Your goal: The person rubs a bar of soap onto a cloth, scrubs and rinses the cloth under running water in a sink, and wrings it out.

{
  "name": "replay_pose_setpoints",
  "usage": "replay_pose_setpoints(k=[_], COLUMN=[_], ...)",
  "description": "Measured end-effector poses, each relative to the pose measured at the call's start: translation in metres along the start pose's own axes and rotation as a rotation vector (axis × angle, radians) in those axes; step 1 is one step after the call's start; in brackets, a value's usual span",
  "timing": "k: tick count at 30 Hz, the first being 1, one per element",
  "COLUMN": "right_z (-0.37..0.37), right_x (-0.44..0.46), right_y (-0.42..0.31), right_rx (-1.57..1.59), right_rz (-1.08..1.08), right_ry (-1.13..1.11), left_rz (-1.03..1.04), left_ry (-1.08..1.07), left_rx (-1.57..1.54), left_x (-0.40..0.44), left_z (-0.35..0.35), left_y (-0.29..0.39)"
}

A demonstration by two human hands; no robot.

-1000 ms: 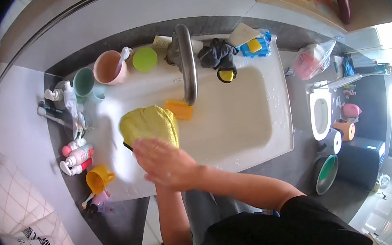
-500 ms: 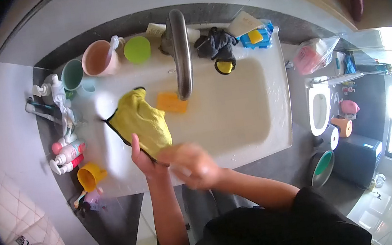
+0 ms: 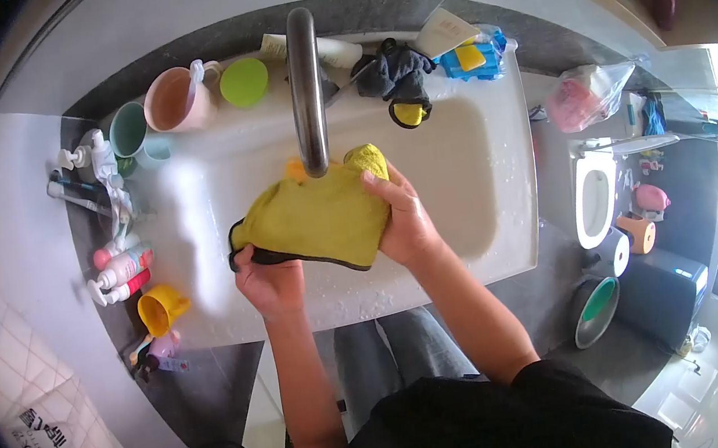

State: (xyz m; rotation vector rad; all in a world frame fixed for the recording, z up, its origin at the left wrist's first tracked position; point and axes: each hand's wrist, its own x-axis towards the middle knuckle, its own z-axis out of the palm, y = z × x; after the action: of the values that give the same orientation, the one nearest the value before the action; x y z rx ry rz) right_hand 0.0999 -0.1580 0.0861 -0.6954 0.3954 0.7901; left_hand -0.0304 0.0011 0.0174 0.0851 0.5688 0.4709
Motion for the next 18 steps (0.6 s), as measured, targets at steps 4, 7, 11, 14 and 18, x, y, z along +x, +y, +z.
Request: replay_pose_setpoints(k=[4,7,11,14,18], right_z=[0.017,0.023,0.041,0.033,0.008], right_x=[-0.009,-0.021,-0.041,-0.046,-0.050], right_y=[-0.015,-0.019,-0.012,-0.027,-0.051], right_rx=[-0.241,-0.982,-1.371,-1.615,-1.845], right_rz=[-0.089,-0.243,-0.357,-0.255,-0.576], right_ry=[-0.056,-0.343,-1.010,-1.111,-0.814], left_rz=[-0.086,-0.099,-0.596,-0.631,-0.290], left_ry=[0.259,0.368,-0.065,-0.473,-0.303], left_rx=[0.400,0.964,0.352,-0.164,-0.268], left_x=[-0.003,-0.016,-0.013,-0.005,0.005], left_z=[-0.012,0.000,0.013,0.041,0.035], left_y=[-0.028,-0.040,-0.035,-0.038,-0.031])
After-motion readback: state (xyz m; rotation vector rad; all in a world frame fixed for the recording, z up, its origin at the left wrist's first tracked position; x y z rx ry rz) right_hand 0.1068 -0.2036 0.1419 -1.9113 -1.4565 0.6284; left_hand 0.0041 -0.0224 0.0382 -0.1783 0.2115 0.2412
